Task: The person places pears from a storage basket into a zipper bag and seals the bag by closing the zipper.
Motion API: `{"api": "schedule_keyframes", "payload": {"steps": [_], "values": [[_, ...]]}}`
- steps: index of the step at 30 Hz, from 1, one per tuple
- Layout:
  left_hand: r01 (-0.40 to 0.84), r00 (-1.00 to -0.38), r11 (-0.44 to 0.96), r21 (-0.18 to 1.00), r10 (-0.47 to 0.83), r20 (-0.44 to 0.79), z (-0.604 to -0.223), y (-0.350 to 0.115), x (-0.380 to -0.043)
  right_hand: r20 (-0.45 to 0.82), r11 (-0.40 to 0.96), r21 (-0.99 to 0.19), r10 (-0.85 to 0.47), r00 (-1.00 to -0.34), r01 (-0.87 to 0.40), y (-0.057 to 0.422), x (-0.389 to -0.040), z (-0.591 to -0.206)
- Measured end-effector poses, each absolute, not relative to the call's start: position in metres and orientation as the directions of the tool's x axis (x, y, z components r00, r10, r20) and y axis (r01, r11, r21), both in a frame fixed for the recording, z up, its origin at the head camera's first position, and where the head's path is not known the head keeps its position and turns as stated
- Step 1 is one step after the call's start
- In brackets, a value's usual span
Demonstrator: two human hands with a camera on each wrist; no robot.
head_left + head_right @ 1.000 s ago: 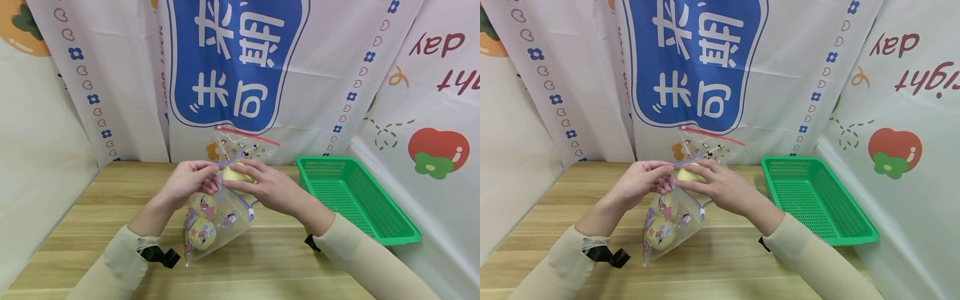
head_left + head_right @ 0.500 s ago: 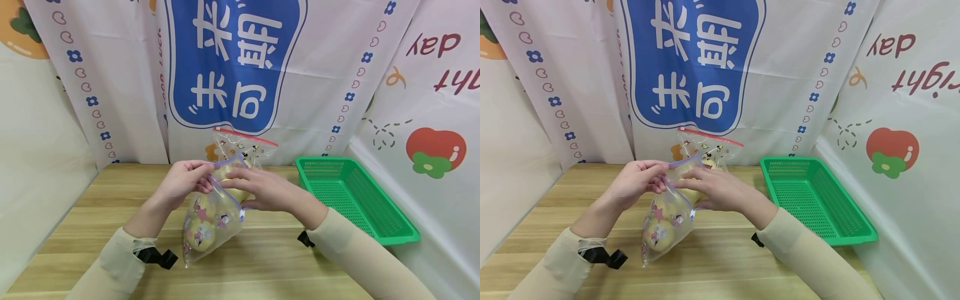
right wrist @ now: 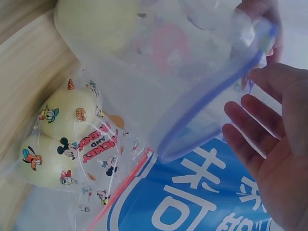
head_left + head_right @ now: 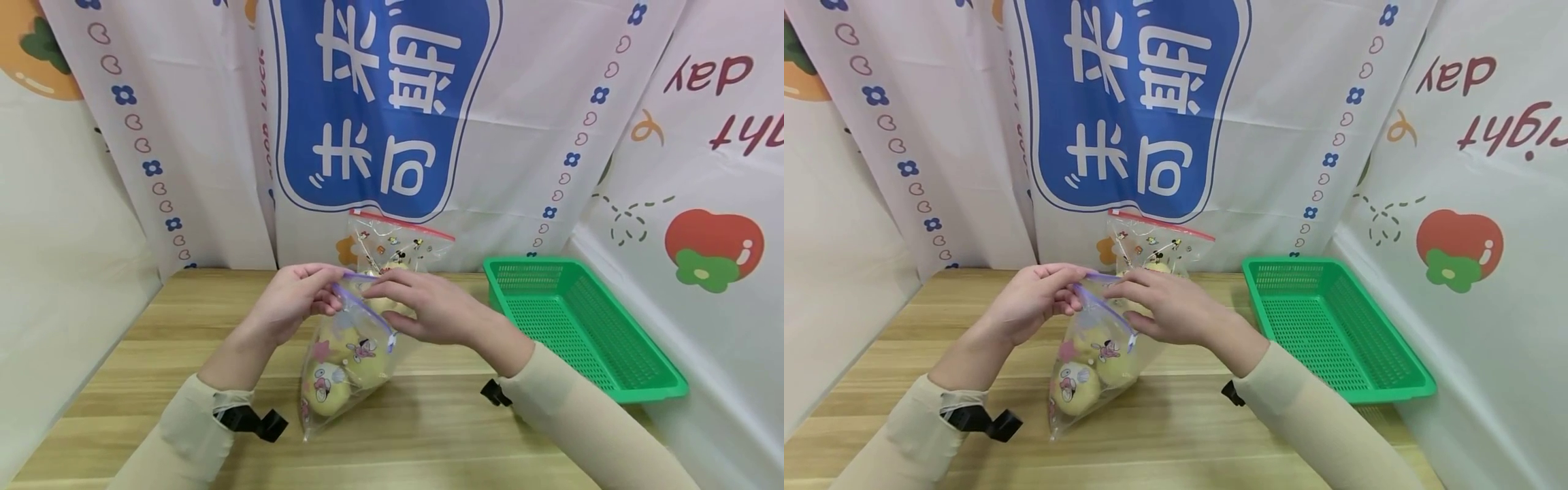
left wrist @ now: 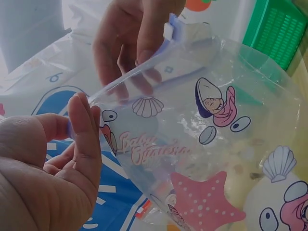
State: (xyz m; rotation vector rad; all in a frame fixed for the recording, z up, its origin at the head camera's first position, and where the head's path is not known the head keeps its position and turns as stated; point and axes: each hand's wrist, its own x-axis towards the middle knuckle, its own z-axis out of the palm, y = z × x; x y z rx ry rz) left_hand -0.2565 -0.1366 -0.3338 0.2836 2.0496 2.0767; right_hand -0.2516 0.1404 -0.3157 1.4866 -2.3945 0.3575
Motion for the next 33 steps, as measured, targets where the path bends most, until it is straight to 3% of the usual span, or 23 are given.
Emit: {"api": "schedule_keyframes", "payload": {"steps": [6, 13, 28, 33], "values": [[-0.038, -0.954, -0.025, 0.999, 0.298, -0.029, -0.334, -0.135, -0.256, 0.435, 0.509, -0.083, -0.755, -0.49, -0.857, 0.155, -0.24, -0.318], [-0.037, -0.947, -0.012, 0.999, 0.321, -0.031, -0.335, -0.133, -0.256, 0.56, 0.556, -0.122, -0.646, -0.519, -0.822, 0.16, -0.217, -0.334], [-0.033, -0.949, 0.003, 0.999, 0.314, -0.032, -0.334, -0.13, -0.255, 0.55, 0.691, -0.091, -0.565, -0.615, -0.717, 0.147, -0.192, -0.364], [-0.026, -0.95, 0.006, 1.0, 0.313, -0.026, -0.333, -0.129, -0.255, 0.528, 0.717, -0.146, -0.525, -0.667, -0.681, 0.151, -0.195, -0.356]]}}
